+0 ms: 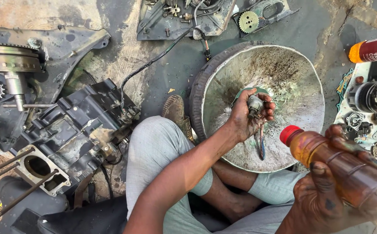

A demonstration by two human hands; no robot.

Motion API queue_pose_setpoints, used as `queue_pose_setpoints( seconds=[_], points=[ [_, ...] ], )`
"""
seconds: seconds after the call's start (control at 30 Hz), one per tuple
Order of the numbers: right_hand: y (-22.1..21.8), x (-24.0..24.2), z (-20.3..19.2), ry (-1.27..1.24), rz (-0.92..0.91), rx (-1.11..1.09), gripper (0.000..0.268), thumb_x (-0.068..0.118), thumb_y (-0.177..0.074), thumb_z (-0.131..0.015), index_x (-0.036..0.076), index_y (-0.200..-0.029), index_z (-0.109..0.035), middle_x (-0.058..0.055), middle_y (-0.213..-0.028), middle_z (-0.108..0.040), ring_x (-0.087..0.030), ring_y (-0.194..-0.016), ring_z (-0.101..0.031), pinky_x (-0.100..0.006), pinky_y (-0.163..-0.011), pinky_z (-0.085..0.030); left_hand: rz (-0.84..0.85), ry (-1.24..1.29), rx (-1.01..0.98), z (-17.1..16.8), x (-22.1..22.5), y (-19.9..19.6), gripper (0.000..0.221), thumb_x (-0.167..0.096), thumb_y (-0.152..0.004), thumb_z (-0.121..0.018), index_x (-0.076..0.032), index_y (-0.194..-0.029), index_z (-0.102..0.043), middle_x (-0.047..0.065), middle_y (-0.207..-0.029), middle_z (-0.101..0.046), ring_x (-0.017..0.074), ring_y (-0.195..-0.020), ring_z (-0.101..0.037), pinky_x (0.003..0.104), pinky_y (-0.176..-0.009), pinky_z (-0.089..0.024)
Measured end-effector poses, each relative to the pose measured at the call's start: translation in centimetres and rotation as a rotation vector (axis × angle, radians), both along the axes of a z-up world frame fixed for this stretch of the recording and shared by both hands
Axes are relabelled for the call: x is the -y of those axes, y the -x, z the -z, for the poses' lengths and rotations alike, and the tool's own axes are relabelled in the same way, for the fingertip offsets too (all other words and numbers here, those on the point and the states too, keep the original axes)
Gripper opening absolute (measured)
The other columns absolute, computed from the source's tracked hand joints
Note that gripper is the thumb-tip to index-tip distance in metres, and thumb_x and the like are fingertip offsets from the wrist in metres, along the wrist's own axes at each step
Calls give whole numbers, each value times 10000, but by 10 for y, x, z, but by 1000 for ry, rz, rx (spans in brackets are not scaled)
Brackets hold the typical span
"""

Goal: Cleaning and inspecting internal motorcycle engine components.

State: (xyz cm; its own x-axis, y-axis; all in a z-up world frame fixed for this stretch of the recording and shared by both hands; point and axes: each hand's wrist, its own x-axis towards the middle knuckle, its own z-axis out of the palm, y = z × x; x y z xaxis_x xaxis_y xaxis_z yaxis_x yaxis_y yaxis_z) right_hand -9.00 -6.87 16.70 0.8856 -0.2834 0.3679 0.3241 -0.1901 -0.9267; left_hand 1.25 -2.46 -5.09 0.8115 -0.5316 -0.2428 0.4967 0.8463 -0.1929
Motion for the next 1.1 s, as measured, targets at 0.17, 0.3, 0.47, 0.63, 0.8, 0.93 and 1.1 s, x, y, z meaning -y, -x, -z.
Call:
queue_pose_setpoints(
  seconds=[0.17,0.3,0.47,0.63,0.8,0.93,1.1],
  points=[
    [-8,-15,-9,-24,35,-5,566,-37,-1005,-817,50,-1415,-437,-113,-1304,-633,-302,-1253,-620,-476,-1228,-461,-26,-23,-11,1,-2,3,489,-470,-1110,-414,-34,-1070,-632,151,-996,-696,226,-863,-689,380,-817,-575],
    [-4,-2,-4,-141,-7,-18,598,-19,-998,-826,92,-1425,-423,-76,-1311,-640,-274,-1290,-575,-433,-1263,-417,-42,91,-5,-9,-9,-1,518,-458,-1104,-367,-7,-1094,-622,233,-1155,-699,298,-1046,-703,427,-986,-567],
    [10,23,8,-231,-48,-30,599,-13,-1008,-846,99,-1435,-442,-60,-1223,-627,-242,-1251,-572,-433,-1291,-396,-80,166,10,-6,-7,-3,559,-469,-1105,-325,8,-1126,-615,269,-1233,-676,338,-1140,-683,447,-1022,-545],
    [12,12,2,-293,-4,-16,593,-51,-1029,-824,90,-1443,-424,-60,-1224,-600,-244,-1277,-571,-429,-1284,-382,-103,108,5,7,1,0,588,-482,-1125,-308,20,-1139,-614,268,-1229,-682,334,-1134,-683,450,-1029,-546],
    [6,13,9,-71,-28,-9,567,-6,-1033,-816,126,-1455,-462,-42,-1331,-647,-273,-1309,-586,-502,-1282,-368,-79,-162,-145,3,0,-1,528,-489,-1105,-401,-16,-1047,-630,177,-1009,-705,258,-904,-710,400,-871,-591],
    [3,14,14,4,-44,-19,524,8,-1044,-805,121,-1447,-488,-88,-1305,-678,-285,-1333,-586,-509,-1309,-372,-95,-224,-182,10,3,0,476,-469,-1098,-457,-36,-1008,-633,123,-892,-687,198,-748,-669,342,-723,-578],
    [-1,15,15,84,-8,38,518,-27,-1053,-814,112,-1420,-475,-89,-1319,-651,-322,-1297,-610,-513,-1217,-412,-89,-258,-195,-4,-5,-1,435,-438,-1109,-469,-56,-989,-642,77,-869,-666,150,-733,-642,298,-720,-569]
  ],
)
